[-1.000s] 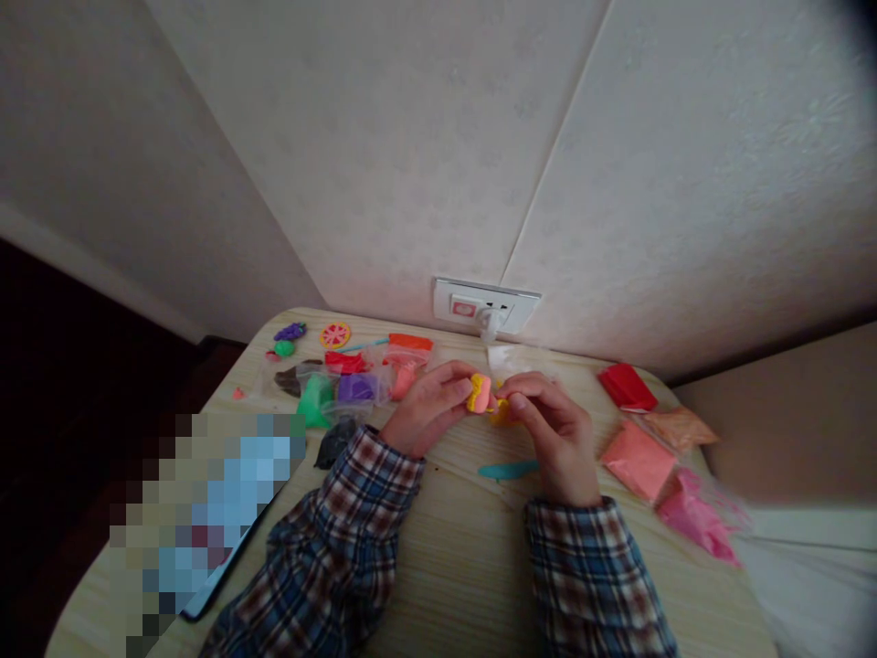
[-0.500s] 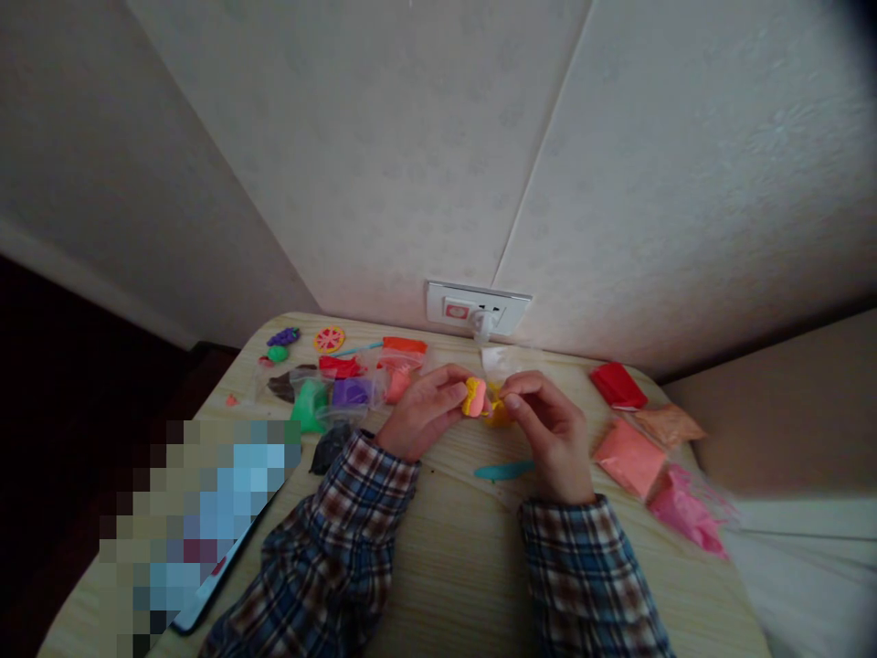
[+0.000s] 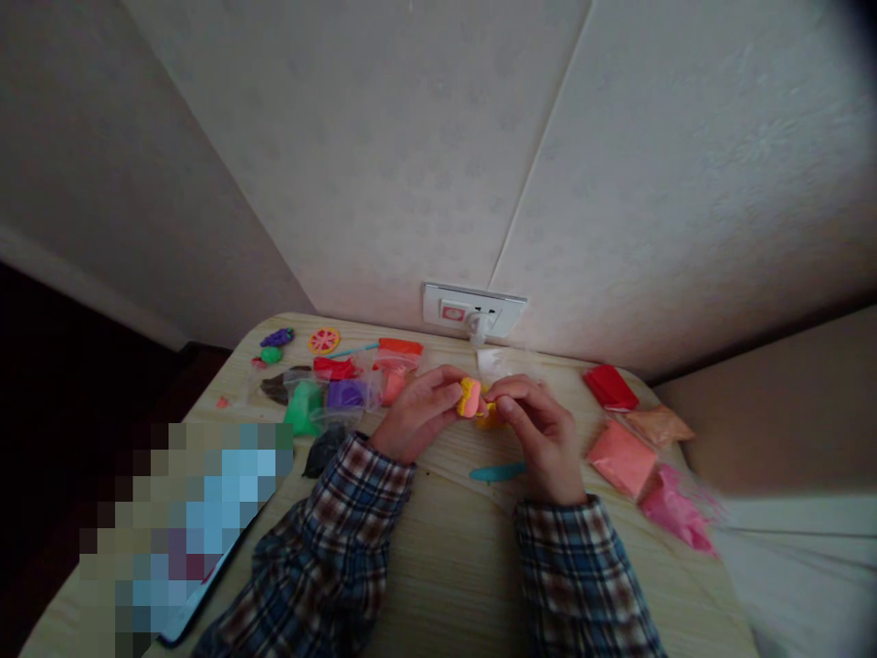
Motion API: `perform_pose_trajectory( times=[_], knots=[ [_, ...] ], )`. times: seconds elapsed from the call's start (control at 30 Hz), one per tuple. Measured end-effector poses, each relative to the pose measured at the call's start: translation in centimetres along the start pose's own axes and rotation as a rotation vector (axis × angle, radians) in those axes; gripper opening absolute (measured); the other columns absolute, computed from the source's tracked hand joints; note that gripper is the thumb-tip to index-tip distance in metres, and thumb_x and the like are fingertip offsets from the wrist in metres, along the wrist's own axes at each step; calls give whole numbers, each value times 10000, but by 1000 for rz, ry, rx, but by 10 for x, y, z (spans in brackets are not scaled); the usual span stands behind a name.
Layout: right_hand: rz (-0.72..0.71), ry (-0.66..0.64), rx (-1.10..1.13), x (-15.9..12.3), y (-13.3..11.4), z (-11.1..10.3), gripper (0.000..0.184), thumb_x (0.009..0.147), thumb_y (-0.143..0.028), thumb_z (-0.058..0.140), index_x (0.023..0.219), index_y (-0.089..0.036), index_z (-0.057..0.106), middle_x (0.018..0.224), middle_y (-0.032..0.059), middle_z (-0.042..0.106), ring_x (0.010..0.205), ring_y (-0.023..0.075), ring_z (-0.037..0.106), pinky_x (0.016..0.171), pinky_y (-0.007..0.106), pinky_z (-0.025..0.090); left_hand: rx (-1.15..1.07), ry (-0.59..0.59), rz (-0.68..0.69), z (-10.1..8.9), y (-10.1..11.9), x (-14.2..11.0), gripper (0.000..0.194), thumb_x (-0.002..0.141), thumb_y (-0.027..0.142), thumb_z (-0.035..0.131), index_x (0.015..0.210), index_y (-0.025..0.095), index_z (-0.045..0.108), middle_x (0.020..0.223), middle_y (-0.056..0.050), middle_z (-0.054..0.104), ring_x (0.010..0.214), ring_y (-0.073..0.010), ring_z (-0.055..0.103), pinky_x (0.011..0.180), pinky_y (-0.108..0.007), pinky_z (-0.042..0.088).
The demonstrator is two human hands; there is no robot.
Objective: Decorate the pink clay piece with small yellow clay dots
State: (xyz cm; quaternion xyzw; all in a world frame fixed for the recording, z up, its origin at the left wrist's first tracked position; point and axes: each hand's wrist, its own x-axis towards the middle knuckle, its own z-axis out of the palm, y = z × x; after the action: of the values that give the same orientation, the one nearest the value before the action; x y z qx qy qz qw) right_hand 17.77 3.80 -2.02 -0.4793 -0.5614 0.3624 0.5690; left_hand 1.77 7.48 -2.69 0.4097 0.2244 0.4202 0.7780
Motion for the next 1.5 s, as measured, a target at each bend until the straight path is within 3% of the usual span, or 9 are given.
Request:
perform_pose_trajectory(
  times=[0.1, 0.23, 0.47, 0.8, 1.0, 1.17, 1.3, 1.5],
  knots=[
    [-4, 5, 13, 1, 0, 2, 183, 839, -387, 640, 745, -236, 683, 746, 21, 645, 746, 176, 591, 673, 319, 470, -50, 32, 1, 2, 2, 0, 189, 872, 310, 643, 937, 132, 641, 891, -24, 667, 791, -146, 637, 736, -325, 540],
    [-11, -2, 40, 2, 1, 4, 147, 826, -363, 660, 752, -236, 672, 745, 12, 637, 738, 168, 587, 661, 309, 462, -113, 72, -19, 6, 6, 0, 289, 703, 389, 806, 824, 157, 684, 740, 8, 671, 732, -104, 616, 718, -216, 486],
    [4, 4, 56, 1, 3, 4, 147, 816, -338, 669, 723, -228, 642, 723, 2, 611, 707, 160, 562, 636, 300, 437, -144, 93, -50, 8, 7, 2, 304, 643, 390, 846, 802, 166, 716, 709, 3, 683, 699, -107, 616, 704, -217, 475],
    [49, 99, 52, -1, 11, 0, 151, 864, -353, 630, 784, -225, 634, 768, -3, 579, 746, 153, 511, 668, 296, 374, -150, 94, -10, 3, 7, 0, 279, 675, 365, 830, 832, 167, 709, 723, 14, 667, 713, -117, 628, 722, -243, 492],
    [64, 43, 135, -1, 16, -1, 222, 900, -384, 587, 856, -170, 623, 778, -15, 571, 683, 114, 518, 625, 265, 419, -130, 81, 12, 1, 6, 0, 164, 818, 278, 707, 878, 132, 664, 766, 5, 664, 726, -140, 634, 729, -322, 523],
    [27, 36, 219, -1, 15, -2, 244, 908, -384, 577, 854, -148, 601, 773, -18, 579, 663, 106, 549, 623, 273, 476, -111, 79, -12, 5, 9, 1, 268, 699, 357, 814, 845, 163, 701, 729, 13, 667, 714, -111, 628, 727, -243, 492],
    [10, 65, 278, 0, 13, -3, 210, 854, -359, 646, 794, -164, 597, 765, -23, 559, 677, 106, 524, 624, 257, 440, -81, 51, -29, 4, 9, 0, 253, 725, 364, 794, 844, 164, 695, 735, 10, 666, 732, -120, 631, 740, -253, 497],
    [-11, 134, 298, 0, 14, -1, 59, 820, -286, 675, 801, -239, 643, 879, 1, 553, 856, 151, 528, 744, 283, 409, -4, -21, -7, -5, 1, -1, 210, 901, 304, 602, 1020, 133, 630, 993, -53, 670, 865, -176, 652, 772, -377, 556]
  ],
)
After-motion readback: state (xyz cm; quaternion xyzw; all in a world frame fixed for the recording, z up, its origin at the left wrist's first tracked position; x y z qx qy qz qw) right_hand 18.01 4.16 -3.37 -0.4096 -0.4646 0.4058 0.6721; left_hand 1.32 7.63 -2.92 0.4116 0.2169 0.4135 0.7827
